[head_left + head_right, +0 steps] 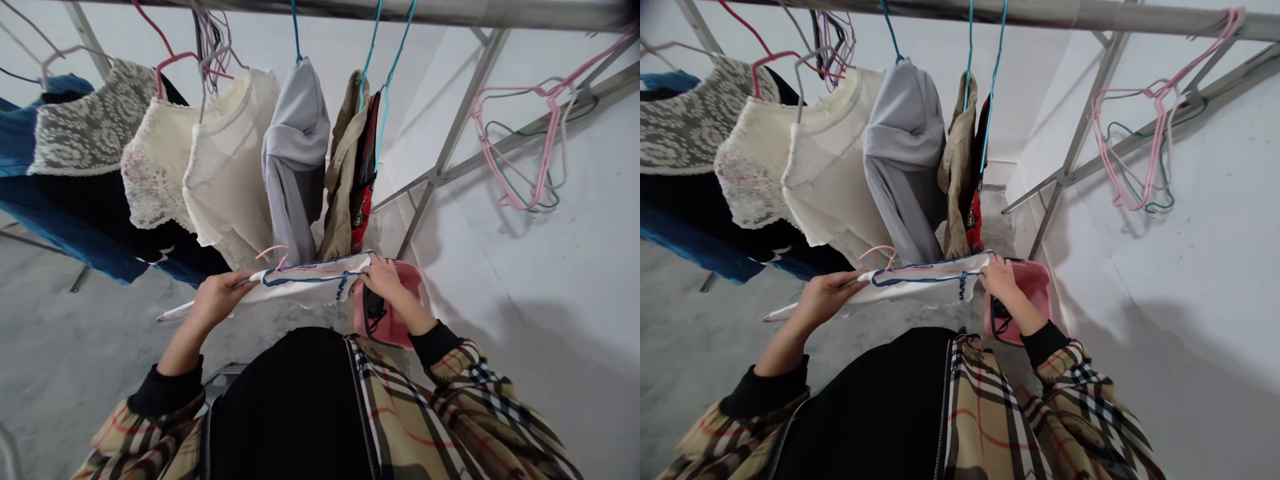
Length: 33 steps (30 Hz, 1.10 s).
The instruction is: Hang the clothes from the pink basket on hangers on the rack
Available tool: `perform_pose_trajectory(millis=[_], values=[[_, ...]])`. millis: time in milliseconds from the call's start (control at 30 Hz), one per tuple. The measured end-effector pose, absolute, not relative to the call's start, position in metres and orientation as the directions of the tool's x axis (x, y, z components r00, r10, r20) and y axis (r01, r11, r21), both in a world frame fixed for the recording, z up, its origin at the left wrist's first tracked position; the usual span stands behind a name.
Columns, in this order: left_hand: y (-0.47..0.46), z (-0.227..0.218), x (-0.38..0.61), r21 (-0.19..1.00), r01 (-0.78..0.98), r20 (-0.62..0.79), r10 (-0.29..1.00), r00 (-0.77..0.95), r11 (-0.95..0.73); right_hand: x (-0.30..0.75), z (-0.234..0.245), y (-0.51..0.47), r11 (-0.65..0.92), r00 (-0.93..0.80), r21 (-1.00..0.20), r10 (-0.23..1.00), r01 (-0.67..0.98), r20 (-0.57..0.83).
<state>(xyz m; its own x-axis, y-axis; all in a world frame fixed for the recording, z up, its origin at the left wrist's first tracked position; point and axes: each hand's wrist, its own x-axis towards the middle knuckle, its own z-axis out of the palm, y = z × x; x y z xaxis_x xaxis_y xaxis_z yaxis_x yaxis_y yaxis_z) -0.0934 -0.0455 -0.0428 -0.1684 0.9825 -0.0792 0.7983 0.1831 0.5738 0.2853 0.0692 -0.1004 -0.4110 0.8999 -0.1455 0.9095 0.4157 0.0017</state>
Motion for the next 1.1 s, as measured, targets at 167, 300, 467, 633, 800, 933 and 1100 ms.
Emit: perform_pose_trajectory(millis=[167,300,467,633,800,933,1100], values=[[-0.045,-0.049,-0.091,0.403,0.819,-0.01,0.897,-0.443,0.409,0.282,-0.066,0.038,0.523,-0.529,-0.088,0.819,0.848,-0.222],[-0.048,-0.056,-0.098,0.646,0.713,0.082,0.904,-0.42,0.273,0.29,-0.051,0.018,0.666,-0.79,-0.425,0.522,0.613,-0.321],[-0.05,-0.048,-0.109,0.752,0.657,0.097,0.98,-0.173,0.042,0.295,-0.053,0.037,0.561,-0.592,-0.428,0.803,0.708,0.073],[-0.047,-0.031,-0.116,0.745,0.665,0.1,0.994,-0.035,-0.051,0.28,-0.067,0.046,0.615,-0.651,-0.434,0.755,0.658,0.083],[-0.046,-0.022,-0.12,0.801,0.598,0.136,0.982,-0.132,-0.03,0.279,-0.088,0.048,0.497,-0.603,-0.656,0.794,0.568,0.079],[-0.044,-0.021,-0.116,0.828,0.561,0.135,0.969,-0.206,0.004,0.293,-0.084,0.052,0.519,-0.519,-0.699,0.819,0.492,0.244],[-0.033,-0.015,-0.104,0.854,0.518,0.079,0.995,-0.066,-0.034,0.311,-0.059,0.052,0.608,-0.543,-0.583,0.78,0.539,0.311]])
